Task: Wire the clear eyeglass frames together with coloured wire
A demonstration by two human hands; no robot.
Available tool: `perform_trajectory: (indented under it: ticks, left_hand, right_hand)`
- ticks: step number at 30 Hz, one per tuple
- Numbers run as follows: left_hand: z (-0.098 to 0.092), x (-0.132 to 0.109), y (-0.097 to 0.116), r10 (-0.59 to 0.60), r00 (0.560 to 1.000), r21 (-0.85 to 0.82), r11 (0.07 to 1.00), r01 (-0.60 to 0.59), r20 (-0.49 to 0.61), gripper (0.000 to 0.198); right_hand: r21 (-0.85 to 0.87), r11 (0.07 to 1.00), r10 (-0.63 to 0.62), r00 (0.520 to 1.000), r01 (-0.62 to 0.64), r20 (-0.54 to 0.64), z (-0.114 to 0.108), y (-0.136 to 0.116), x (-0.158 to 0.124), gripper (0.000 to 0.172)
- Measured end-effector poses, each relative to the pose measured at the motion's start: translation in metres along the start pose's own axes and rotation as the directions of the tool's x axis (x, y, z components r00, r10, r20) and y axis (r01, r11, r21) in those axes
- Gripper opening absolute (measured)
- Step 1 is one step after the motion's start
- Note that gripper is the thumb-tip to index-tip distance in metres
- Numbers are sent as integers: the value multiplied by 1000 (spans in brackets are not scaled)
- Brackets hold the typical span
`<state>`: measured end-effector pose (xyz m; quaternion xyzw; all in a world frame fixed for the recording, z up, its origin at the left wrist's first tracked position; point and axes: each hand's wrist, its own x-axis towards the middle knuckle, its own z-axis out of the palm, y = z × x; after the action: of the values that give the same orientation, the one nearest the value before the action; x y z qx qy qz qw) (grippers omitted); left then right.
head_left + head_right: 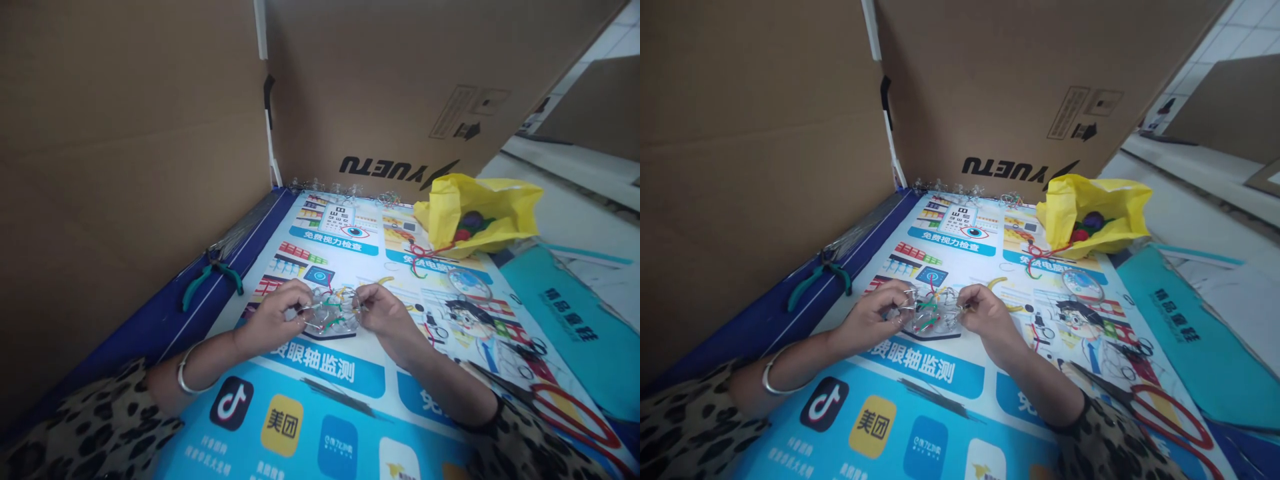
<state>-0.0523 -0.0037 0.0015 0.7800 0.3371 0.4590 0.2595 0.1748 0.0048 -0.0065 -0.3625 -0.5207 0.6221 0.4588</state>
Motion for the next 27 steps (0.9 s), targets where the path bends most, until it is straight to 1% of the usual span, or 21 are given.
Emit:
perform_trajectory:
  ticks: [6,8,10,13,15,21,24,27]
  left_hand:
    - [3,-1,-2,-92,996,-92,992,89,-24,7]
    - [4,-2,-3,-156,988,-154,976,153,-11,6]
    - [5,-2,-4,-233,972,-231,945,232,24,8]
    - [4,-2,-5,-329,938,-340,875,345,107,15]
    - [4,-2,-5,-368,916,-410,819,401,160,18]
    - [5,0,0,-472,850,-575,638,512,233,29]
    - [5,1,3,-484,829,-630,558,540,281,31]
    - [4,1,3,-474,813,-670,485,562,339,31]
  right_hand:
    - [2,1000,22,1000,-22,4,1,-1,0,21]
    - [16,999,29,1000,-29,6,1,0,0,22]
    - [36,998,47,999,-47,18,0,1,0,25]
    - [46,995,86,996,-87,30,-2,3,0,26]
    - [52,992,114,993,-115,33,-3,3,0,24]
    - [185,968,168,985,-171,30,0,-2,1,22]
    - [224,958,174,984,-178,36,0,-3,3,21]
    - [226,952,206,978,-207,25,0,-3,3,21]
